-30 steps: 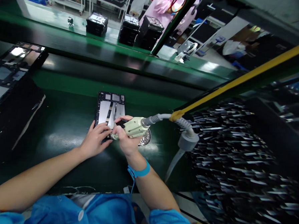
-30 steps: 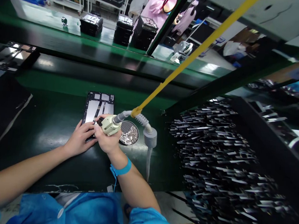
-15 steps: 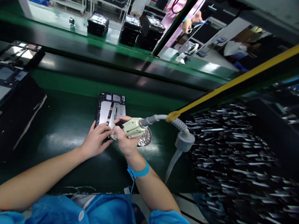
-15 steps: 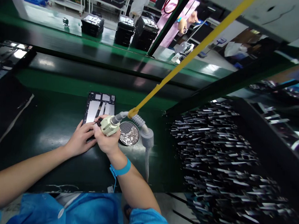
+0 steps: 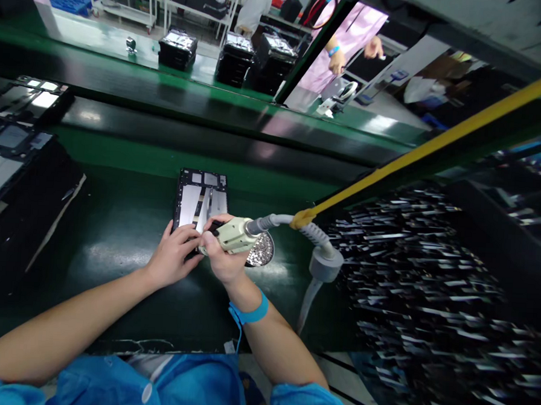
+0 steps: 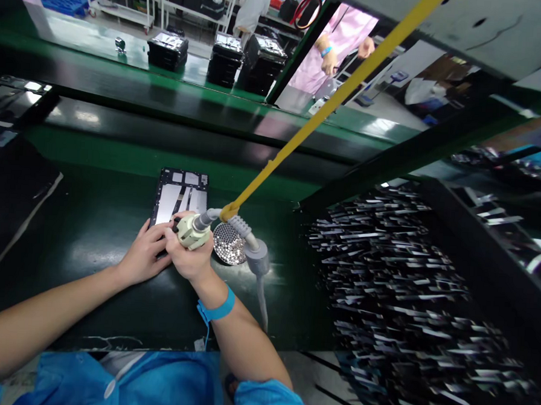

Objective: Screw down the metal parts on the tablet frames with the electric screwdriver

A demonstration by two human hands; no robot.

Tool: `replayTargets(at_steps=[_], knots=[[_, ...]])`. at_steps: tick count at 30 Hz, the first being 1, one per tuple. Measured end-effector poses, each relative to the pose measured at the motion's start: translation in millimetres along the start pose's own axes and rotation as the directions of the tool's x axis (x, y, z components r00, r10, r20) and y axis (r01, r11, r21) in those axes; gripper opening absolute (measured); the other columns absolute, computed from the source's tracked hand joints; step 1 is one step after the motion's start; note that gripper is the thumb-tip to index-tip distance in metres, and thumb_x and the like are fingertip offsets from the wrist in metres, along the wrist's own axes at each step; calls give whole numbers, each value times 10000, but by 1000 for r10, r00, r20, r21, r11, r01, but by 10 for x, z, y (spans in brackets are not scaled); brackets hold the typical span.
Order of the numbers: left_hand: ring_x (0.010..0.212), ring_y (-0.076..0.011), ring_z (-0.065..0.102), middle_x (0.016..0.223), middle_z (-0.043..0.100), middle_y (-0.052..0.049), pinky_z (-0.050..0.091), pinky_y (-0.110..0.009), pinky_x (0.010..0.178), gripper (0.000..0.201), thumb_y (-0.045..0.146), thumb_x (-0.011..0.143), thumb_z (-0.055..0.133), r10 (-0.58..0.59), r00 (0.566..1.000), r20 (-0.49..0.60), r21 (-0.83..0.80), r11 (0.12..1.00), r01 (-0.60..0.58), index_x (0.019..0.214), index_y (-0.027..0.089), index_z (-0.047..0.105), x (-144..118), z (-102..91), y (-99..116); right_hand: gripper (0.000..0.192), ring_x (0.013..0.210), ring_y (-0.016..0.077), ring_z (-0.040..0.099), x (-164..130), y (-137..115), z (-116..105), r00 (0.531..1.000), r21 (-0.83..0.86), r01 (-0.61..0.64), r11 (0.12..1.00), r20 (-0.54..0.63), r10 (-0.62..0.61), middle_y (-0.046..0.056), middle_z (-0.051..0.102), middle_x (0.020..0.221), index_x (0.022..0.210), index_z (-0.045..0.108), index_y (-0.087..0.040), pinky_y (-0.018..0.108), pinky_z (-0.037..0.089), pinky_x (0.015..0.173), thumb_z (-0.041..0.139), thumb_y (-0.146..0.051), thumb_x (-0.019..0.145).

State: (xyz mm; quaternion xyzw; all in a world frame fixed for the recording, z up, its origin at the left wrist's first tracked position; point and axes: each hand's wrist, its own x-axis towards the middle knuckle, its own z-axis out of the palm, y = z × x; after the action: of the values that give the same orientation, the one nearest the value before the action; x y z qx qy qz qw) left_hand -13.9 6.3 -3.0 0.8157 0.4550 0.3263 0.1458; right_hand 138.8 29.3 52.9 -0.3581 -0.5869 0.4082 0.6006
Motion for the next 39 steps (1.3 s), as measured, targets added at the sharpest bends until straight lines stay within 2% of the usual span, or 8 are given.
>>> replayTargets(at_steps=[9,20,39], knots=[[1345,-299,555,1287,688,-92,247,-642,1212,284,273,967,624,0,1000,6,-20,1000,1,1246,257,675,1,-14,1,262,589,99,644,35,-73,19,998,112,-7,994,-56,13,16,695,1026,1138,596,-257,291,597,598,704,-268,899],[1343,-297,562,1291,689,-90,248,-631,1213,293,280,969,627,-5,1000,13,-24,1000,5,1258,254,663,10,-19,12,247,786,163,707,18,-20,-10,998,27,13,1000,-63,-11,24,688,1009,1112,631,-252,345,626,734,717,-242,880],[1351,-289,549,1284,687,-83,245,-620,1221,285,294,977,618,-15,1000,20,-25,1000,16,1255,264,674,14,-28,24,232,800,170,705,13,-35,-29,999,33,-3,999,-39,4,28,677,999,1106,639,-248,351,618,737,712,-240,886]])
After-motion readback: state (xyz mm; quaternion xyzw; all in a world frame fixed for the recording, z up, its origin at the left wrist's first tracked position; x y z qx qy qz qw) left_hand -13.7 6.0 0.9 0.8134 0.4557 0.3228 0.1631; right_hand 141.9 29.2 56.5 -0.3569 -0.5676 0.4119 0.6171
